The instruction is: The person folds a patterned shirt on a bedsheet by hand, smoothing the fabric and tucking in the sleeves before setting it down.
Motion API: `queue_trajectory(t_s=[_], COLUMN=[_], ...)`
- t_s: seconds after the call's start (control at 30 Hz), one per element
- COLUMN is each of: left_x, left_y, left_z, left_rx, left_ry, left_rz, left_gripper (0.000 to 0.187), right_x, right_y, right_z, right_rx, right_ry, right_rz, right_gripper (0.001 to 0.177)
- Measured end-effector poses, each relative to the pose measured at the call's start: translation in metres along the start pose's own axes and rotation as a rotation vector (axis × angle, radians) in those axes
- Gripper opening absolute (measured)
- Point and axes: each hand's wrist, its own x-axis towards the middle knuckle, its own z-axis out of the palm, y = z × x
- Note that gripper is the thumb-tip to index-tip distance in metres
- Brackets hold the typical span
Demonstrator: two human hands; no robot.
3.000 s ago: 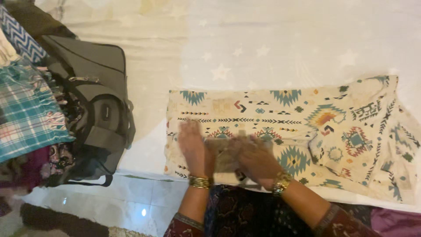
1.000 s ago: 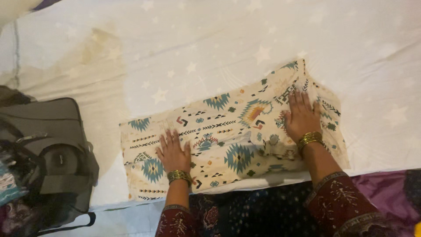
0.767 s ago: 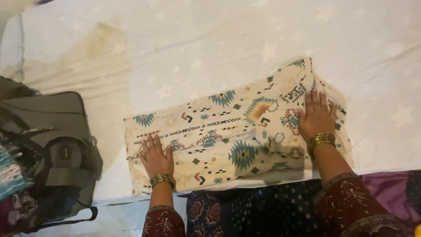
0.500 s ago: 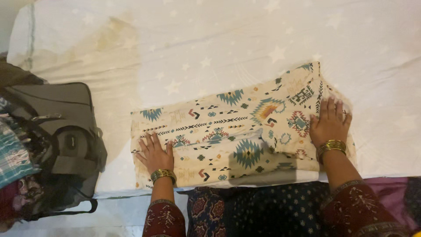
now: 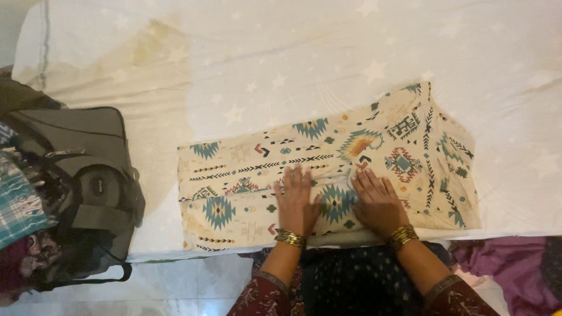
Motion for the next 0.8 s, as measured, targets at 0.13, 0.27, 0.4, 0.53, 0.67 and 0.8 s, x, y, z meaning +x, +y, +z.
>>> queue_trajectory(t_s=[0.13,0.27,0.4,0.53,0.67,0.8], left_x=[0.009,0.011,0.007,0.005,0.000,0.000], left_y=[0.043,0.045,0.046,0.044,0.045,0.056], left_z=[0.010,0.012,0.013,0.023,0.040,0.036], left_rx=[-0.115,-0.127,-0.130,-0.098,-0.029,0.080], left_ry=[0.082,0.020,-0.003,0.028,0.144,0.156], left_rz=[0.172,0.198,0.173,0.206,0.394,0.478], left_gripper=[0.078,0.081,0.082,0.077,0.065,0.062], right_x=[-0.007,-0.015,-0.025,-0.032,-0.034,-0.044], right_y=[0.013,0.035,0.046,0.050,0.050,0.049], right_z=[0.025,0.033,0.023,0.016,0.023,0.028], right_rx=[-0.016,0.057,0.100,0.085,0.108,0.044], right_ry=[0.374,0.309,0.260,0.282,0.301,0.329], right_rz=[-0.129,-0.069,-0.042,-0.042,-0.149,-0.132], right_gripper=[0.049,0.033,0.033,0.032,0.039,0.044])
